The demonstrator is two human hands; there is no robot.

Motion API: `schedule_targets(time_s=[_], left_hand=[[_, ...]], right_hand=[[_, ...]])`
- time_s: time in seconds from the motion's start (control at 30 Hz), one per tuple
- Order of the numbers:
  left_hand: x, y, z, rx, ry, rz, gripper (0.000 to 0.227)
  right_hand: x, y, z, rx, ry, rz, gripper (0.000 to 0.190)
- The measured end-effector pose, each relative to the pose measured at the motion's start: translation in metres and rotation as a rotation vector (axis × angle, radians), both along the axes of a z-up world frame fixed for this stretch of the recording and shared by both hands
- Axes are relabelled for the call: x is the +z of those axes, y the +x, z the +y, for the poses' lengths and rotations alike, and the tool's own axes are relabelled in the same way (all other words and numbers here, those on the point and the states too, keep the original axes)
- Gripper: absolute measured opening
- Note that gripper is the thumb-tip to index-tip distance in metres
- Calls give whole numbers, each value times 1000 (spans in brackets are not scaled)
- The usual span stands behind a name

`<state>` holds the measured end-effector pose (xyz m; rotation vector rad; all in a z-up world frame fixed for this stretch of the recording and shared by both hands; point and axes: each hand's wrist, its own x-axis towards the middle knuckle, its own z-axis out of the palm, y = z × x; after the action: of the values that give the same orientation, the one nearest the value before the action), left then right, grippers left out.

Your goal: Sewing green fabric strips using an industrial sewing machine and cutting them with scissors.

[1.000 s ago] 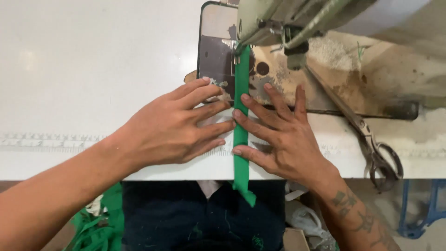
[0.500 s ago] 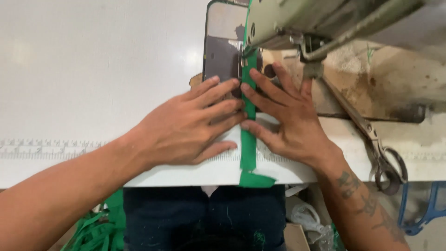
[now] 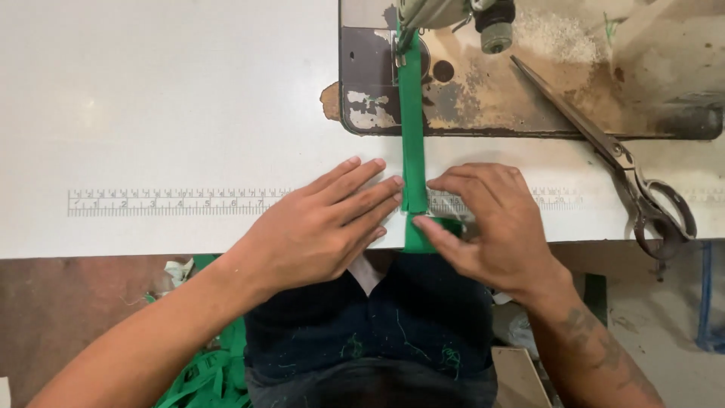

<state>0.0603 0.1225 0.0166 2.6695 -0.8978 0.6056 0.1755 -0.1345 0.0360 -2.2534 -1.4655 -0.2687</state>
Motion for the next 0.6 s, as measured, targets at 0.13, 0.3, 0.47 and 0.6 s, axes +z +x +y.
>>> schedule_targets(time_s=[0.13, 0.3, 0.47, 0.6], left_hand=[[-3, 7, 2, -8, 112, 33, 52], [0, 8, 5, -16, 113, 67, 57], [4, 10, 5, -35, 123, -4, 58], [8, 14, 3, -50, 144, -37, 57]], right_hand=[[-9, -6, 8, -37, 30, -122, 35], [-15, -10, 13, -133, 54, -180, 16], [-17, -11, 13, -270, -3, 31, 23], [-17, -12, 17, -334, -139, 20, 25]])
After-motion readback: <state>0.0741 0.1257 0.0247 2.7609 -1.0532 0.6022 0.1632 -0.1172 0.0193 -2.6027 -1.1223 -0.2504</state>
